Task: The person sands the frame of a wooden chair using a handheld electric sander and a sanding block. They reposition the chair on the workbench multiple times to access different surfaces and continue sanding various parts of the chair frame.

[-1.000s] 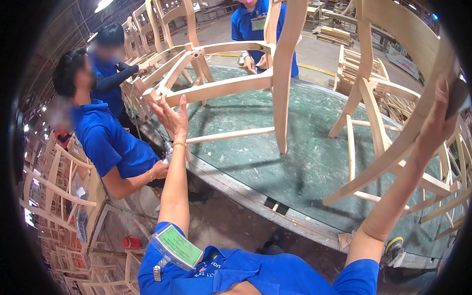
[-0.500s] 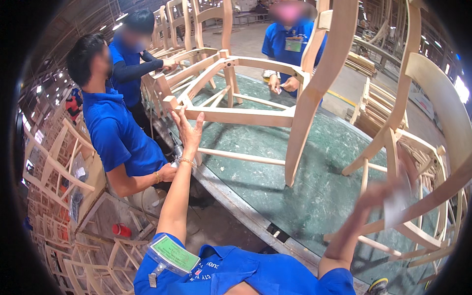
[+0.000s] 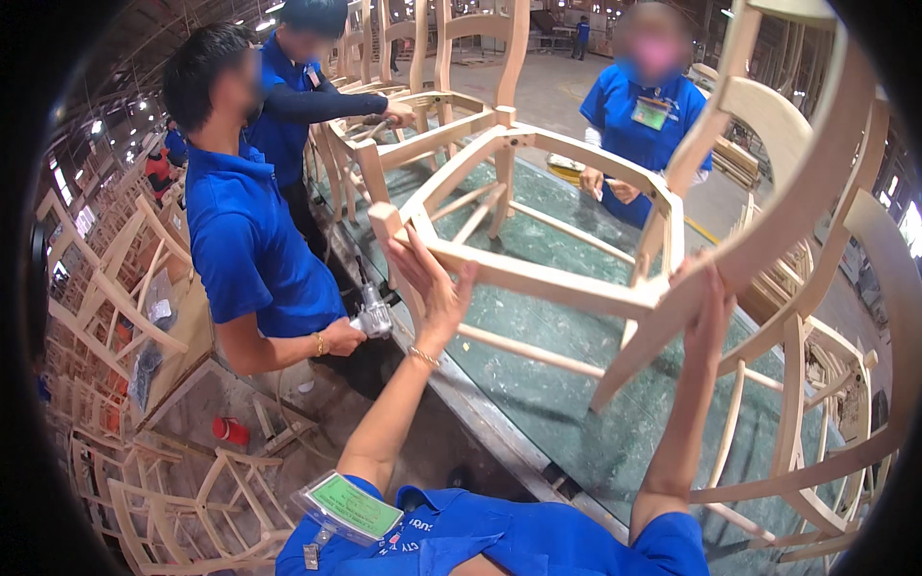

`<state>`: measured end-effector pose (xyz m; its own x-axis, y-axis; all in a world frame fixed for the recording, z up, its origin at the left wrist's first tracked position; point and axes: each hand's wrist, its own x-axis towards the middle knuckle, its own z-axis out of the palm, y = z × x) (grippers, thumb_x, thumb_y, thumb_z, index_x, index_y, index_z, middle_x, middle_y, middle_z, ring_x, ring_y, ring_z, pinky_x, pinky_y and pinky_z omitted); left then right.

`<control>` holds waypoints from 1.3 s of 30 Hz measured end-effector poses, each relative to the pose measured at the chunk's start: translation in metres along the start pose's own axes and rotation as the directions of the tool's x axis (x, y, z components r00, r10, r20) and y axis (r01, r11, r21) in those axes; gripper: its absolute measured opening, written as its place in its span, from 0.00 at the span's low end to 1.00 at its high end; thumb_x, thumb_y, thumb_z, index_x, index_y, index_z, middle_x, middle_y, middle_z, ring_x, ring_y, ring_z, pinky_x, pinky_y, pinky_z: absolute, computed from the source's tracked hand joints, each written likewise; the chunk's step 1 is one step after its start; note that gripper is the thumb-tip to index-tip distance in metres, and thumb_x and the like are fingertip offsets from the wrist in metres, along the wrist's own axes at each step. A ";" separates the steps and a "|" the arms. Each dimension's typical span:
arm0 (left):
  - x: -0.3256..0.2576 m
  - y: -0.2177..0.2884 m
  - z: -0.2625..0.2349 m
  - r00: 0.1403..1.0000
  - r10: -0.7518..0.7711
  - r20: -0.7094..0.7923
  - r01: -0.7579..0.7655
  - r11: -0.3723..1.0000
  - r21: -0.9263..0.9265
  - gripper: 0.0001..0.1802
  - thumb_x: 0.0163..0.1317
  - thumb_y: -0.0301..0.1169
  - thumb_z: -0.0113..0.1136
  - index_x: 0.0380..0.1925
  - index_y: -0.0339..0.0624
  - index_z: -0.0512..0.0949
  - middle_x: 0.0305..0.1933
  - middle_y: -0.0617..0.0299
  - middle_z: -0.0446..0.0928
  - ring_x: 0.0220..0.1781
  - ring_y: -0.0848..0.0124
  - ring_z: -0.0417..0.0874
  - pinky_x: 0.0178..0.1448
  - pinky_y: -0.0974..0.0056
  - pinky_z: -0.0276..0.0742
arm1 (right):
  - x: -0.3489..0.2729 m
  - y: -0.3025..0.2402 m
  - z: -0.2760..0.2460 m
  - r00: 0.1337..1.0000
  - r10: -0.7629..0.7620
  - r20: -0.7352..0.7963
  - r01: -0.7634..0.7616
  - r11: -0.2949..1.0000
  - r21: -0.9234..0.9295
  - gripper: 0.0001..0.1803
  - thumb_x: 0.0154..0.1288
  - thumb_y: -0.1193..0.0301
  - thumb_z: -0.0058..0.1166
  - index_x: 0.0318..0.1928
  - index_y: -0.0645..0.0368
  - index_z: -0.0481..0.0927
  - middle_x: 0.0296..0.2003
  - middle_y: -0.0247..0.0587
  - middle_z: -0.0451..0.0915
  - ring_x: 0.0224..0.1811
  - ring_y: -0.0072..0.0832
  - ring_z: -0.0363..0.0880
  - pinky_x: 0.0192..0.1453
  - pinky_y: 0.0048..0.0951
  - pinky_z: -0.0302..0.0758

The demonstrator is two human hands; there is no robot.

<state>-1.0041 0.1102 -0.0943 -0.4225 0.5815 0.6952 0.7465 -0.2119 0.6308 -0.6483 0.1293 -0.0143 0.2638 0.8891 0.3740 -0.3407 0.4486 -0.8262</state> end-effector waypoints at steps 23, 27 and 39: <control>0.170 -0.071 0.193 0.841 0.037 0.540 0.179 0.923 -0.341 0.57 0.54 0.71 0.44 0.73 0.56 0.31 0.75 0.38 0.27 0.78 0.49 0.25 0.71 0.34 0.21 | -0.017 0.072 0.111 0.882 -0.445 -0.155 0.345 0.834 -0.431 0.26 0.64 0.60 0.59 0.50 0.70 0.70 0.37 0.43 0.77 0.37 0.26 0.76 0.44 0.27 0.74; 0.178 -0.058 0.217 0.849 -0.080 0.522 0.277 0.909 -0.311 0.49 0.62 0.66 0.39 0.73 0.58 0.32 0.76 0.41 0.36 0.78 0.51 0.36 0.71 0.31 0.27 | 0.015 0.102 0.115 0.825 -0.557 -0.097 0.414 0.711 -0.568 0.34 0.63 0.58 0.60 0.58 0.71 0.62 0.48 0.49 0.72 0.48 0.32 0.73 0.55 0.32 0.70; -0.023 -0.056 0.107 0.761 0.025 0.649 0.374 0.800 -0.470 0.23 0.65 0.42 0.55 0.59 0.50 0.72 0.57 0.51 0.74 0.60 0.57 0.74 0.62 0.60 0.69 | 0.028 0.119 0.080 0.792 -0.594 -0.142 0.394 0.674 -0.625 0.53 0.58 0.58 0.64 0.70 0.71 0.43 0.66 0.59 0.54 0.67 0.44 0.58 0.69 0.41 0.57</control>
<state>-0.9810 0.1931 -0.1825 0.0312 0.9464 0.3214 0.1971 -0.3210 0.9263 -0.7536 0.2153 -0.0684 0.5391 0.4251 0.7271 0.4381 0.5958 -0.6731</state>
